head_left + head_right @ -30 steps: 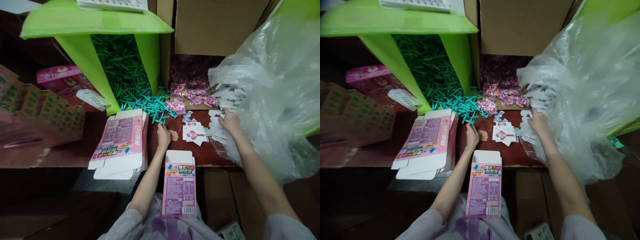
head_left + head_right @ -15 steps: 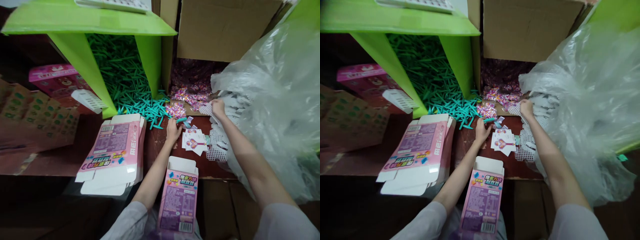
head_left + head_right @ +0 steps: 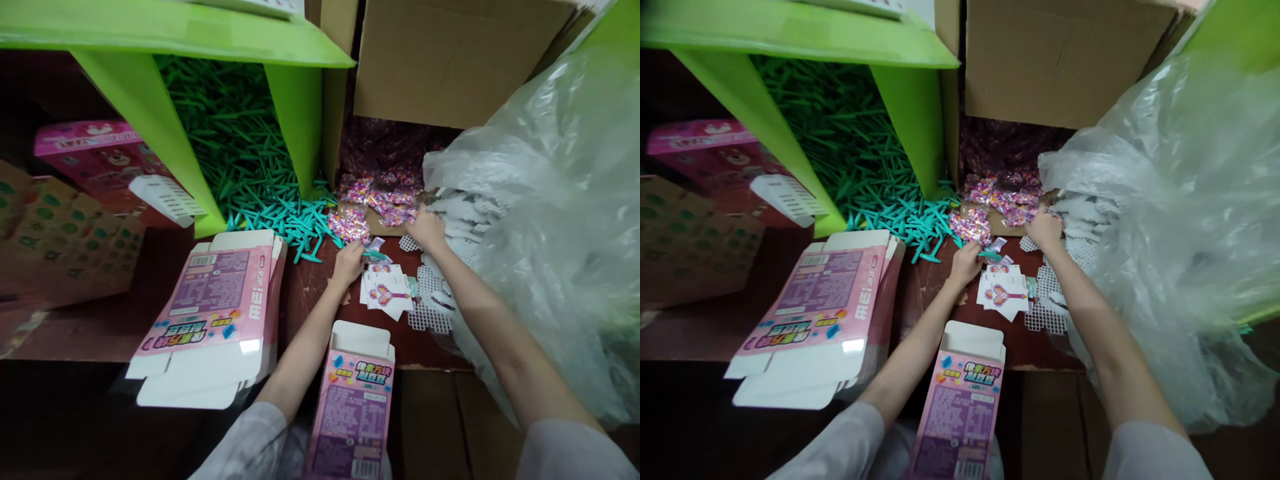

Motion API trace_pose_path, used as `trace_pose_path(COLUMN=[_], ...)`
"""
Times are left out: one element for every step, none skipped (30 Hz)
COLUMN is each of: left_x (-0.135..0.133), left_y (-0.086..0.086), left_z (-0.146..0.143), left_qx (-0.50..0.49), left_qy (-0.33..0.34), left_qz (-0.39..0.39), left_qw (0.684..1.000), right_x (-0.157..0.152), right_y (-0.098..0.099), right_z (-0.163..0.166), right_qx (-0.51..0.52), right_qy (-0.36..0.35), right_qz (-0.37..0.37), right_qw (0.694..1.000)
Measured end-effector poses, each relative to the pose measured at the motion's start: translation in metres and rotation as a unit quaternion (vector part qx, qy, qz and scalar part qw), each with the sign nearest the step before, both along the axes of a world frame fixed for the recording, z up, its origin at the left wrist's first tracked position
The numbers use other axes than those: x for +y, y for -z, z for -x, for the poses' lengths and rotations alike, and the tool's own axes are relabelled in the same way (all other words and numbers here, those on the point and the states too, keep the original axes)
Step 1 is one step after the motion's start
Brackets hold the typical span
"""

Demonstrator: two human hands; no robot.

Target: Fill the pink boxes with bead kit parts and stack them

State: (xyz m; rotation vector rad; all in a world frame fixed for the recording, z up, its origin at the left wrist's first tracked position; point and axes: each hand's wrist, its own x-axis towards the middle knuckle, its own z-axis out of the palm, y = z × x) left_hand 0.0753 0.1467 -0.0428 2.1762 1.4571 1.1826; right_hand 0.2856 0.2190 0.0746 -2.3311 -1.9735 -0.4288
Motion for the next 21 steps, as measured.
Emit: trace_pose_path(left_x=[-0.001, 0.0, 0.0, 0.001, 0.001, 0.002, 0.002, 0.001, 0.001, 0.001, 0.001, 0.001, 0.003, 0.004, 0.004, 0.002, -0.003, -0.011, -0.025, -0.043, -0.066], left_y=[0.0, 0.0, 0.0, 0.0, 0.0, 0.0, 0.0, 0.001, 0.001, 0.002, 0.001, 0.0, -0.002, -0.006, -0.011, -0.017, -0.024, -0.03, -0.036, -0.041, -0.043], left_z=[-0.001, -0.002, -0.003, -0.003, -0.002, -0.002, -0.002, -0.002, -0.002, -0.002, -0.003, -0.003, -0.004, -0.004, -0.003, -0.001, 0.003, 0.008, 0.014, 0.022, 0.029], left_qx=[0.018, 0.029, 0.034, 0.034, 0.034, 0.033, 0.031, 0.028, 0.024, 0.018, 0.012, 0.004, -0.001, -0.013, -0.044, -0.098, -0.172, -0.258, -0.338, -0.395, -0.416], left_qy=[0.047, 0.08, 0.098, 0.105, 0.107, 0.108, 0.106, 0.102, 0.097, 0.093, 0.089, 0.085, 0.083, 0.08, 0.071, 0.056, 0.035, 0.014, 0.001, 0.0, 0.014], left_qz=[0.008, 0.016, 0.024, 0.03, 0.036, 0.043, 0.048, 0.052, 0.053, 0.055, 0.056, 0.058, 0.057, 0.053, 0.048, 0.045, 0.047, 0.054, 0.069, 0.09, 0.114], left_qw=[0.999, 0.996, 0.994, 0.993, 0.993, 0.993, 0.993, 0.993, 0.994, 0.994, 0.994, 0.995, 0.995, 0.995, 0.995, 0.993, 0.983, 0.965, 0.939, 0.914, 0.902], right_x=[0.003, 0.005, 0.008, 0.009, 0.01, 0.009, 0.008, 0.006, 0.003, 0.001, -0.002, -0.005, -0.008, -0.011, -0.015, -0.019, -0.024, -0.031, -0.039, -0.049, -0.06], right_y=[0.0, -0.001, -0.001, -0.002, -0.003, -0.004, -0.006, -0.008, -0.011, -0.015, -0.019, -0.025, -0.031, -0.037, -0.043, -0.049, -0.054, -0.058, -0.061, -0.061, -0.061], right_z=[-0.001, -0.002, -0.005, -0.008, -0.01, -0.012, -0.014, -0.016, -0.017, -0.019, -0.02, -0.021, -0.022, -0.022, -0.023, -0.022, -0.021, -0.019, -0.017, -0.013, -0.009], right_qx=[0.005, 0.007, 0.002, -0.009, -0.023, -0.037, -0.047, -0.052, -0.051, -0.045, -0.037, -0.03, -0.019, 0.0, 0.03, 0.074, 0.136, 0.216, 0.3, 0.373, 0.428], right_qy=[0.023, 0.045, 0.059, 0.063, 0.057, 0.049, 0.042, 0.035, 0.029, 0.026, 0.025, 0.022, 0.017, 0.01, -0.003, -0.024, -0.054, -0.086, -0.116, -0.139, -0.153], right_qz=[0.013, 0.027, 0.04, 0.046, 0.05, 0.05, 0.048, 0.05, 0.051, 0.048, 0.043, 0.036, 0.029, 0.022, 0.016, 0.011, 0.007, 0.001, -0.004, -0.007, -0.011], right_qw=[1.0, 0.999, 0.997, 0.997, 0.997, 0.997, 0.997, 0.997, 0.997, 0.997, 0.998, 0.999, 0.999, 1.0, 0.999, 0.997, 0.989, 0.973, 0.947, 0.918, 0.891])
